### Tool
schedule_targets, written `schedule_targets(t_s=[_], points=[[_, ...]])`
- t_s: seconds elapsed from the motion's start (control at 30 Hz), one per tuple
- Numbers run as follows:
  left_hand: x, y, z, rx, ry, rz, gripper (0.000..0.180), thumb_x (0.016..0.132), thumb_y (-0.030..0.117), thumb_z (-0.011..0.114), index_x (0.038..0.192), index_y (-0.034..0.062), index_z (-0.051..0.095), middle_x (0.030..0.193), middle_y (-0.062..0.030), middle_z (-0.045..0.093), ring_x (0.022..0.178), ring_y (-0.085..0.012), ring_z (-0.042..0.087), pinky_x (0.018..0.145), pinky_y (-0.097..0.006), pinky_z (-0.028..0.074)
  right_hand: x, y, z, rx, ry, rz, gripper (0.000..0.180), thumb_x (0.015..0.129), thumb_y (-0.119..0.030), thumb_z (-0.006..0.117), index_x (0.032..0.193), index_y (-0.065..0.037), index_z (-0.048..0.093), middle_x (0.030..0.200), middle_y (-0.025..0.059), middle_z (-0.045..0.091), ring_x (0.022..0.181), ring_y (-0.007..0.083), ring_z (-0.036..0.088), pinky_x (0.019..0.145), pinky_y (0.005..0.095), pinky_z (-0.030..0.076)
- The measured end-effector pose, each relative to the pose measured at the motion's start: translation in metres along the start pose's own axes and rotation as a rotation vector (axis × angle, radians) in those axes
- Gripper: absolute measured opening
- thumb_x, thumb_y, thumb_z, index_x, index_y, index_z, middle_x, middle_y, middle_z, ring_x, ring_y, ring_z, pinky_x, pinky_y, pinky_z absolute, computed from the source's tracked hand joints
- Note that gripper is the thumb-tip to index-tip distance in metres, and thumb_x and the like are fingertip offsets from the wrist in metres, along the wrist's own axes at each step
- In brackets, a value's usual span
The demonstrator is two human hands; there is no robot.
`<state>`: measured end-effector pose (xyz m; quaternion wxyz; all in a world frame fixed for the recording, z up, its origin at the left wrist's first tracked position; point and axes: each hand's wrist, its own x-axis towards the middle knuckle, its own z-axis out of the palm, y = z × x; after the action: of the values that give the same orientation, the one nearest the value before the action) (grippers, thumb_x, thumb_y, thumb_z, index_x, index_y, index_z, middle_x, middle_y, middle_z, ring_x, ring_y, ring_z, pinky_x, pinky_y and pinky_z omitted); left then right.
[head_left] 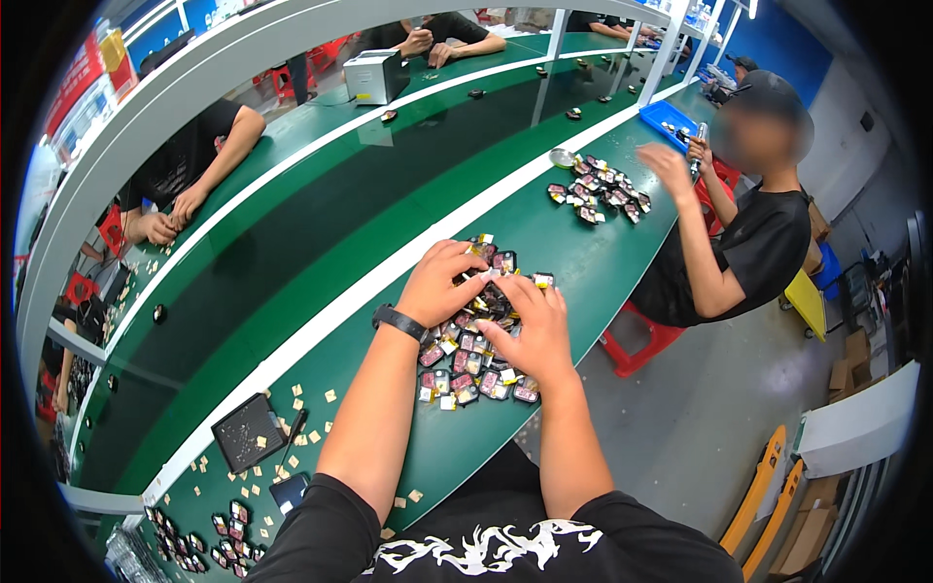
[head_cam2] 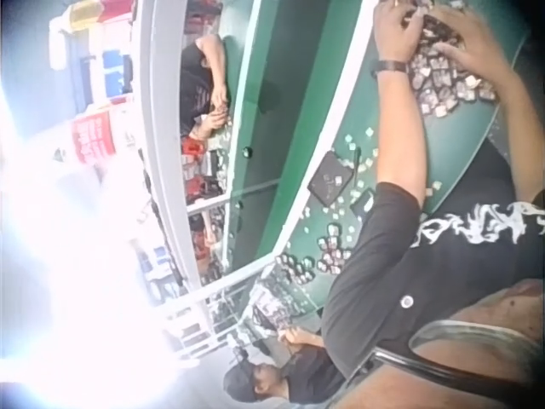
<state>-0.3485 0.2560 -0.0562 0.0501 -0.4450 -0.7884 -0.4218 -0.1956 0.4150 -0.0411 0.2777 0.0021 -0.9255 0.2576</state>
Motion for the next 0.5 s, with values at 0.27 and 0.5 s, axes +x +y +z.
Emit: schedule_targets(t_s=[0.27,0.5], points=[[-0.039,0.011,-0.021,0.038,0.079,-0.057,0.029,0.089,0.03,0.068,0.108,0.0098,0.075,0.126,-0.0157,0.067,0.129,-0.0366,0.054,0.11,-0.048,0.042,-0.014,-0.032,0.012,0.061,-0.002,-0.033,0.061,0.079,-0.045,0.081,0.132,-0.018,0.067,0.13,0.0106,0.064,0.114,0.0402,0.058,0.109,0.0607,0.035],[-0.08,0.018,-0.047,0.044,0.158,-0.057,0.026,0.089,0.028,0.069,0.104,0.0072,0.075,0.123,-0.0169,0.069,0.121,-0.0356,0.058,0.106,-0.047,0.045,-0.026,-0.073,0.021,0.071,-0.024,-0.111,0.054,0.081,-0.032,0.079,0.13,-0.014,0.065,0.126,0.009,0.068,0.112,0.0336,0.062,0.102,0.0472,0.041]])
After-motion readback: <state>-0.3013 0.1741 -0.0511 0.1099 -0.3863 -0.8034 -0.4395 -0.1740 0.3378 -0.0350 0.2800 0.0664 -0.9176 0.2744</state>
